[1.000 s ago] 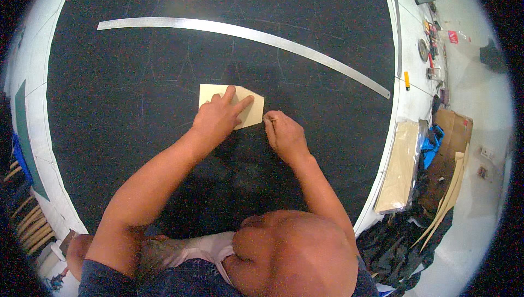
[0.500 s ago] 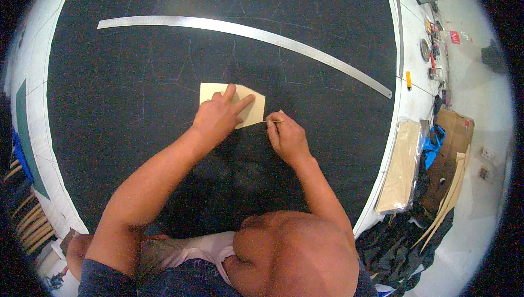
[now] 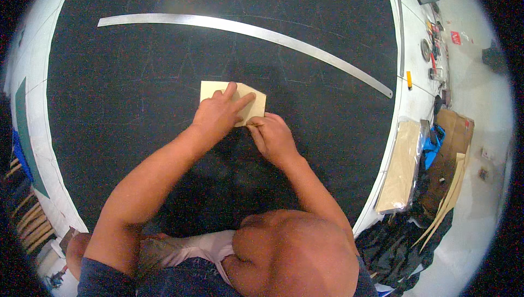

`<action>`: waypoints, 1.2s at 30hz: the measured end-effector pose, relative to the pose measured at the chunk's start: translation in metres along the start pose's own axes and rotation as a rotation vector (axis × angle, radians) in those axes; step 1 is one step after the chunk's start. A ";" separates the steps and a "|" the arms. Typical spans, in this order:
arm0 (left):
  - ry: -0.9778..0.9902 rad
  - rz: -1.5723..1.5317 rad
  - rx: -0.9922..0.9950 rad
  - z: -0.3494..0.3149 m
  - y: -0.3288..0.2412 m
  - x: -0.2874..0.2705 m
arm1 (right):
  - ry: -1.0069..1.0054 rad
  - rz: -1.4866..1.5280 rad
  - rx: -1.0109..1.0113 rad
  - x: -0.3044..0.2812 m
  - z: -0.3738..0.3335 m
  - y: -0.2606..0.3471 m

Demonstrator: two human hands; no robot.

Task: The person uses a pencil to trace the outline of a cardboard template onto a large piece of black fabric while sitting on the floor, then stands up and places the template into a plastic bag.

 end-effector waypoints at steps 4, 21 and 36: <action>0.001 0.004 -0.006 0.001 -0.002 -0.001 | -0.037 0.006 0.044 -0.005 -0.005 -0.013; -0.040 -0.232 -0.033 -0.006 0.011 -0.005 | -0.263 0.074 0.255 -0.033 -0.008 -0.023; -0.659 -0.578 -0.520 -0.125 0.244 -0.042 | -0.174 -0.581 0.364 -0.099 -0.051 -0.114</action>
Point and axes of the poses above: each hand's wrist, its own z-axis towards the middle knuckle, its own x-axis out of the palm, y = z × x, the point moved 10 cm from there along z, towards the middle knuckle, and after that the axes turned 1 degree about x, right-handed, at the moved point
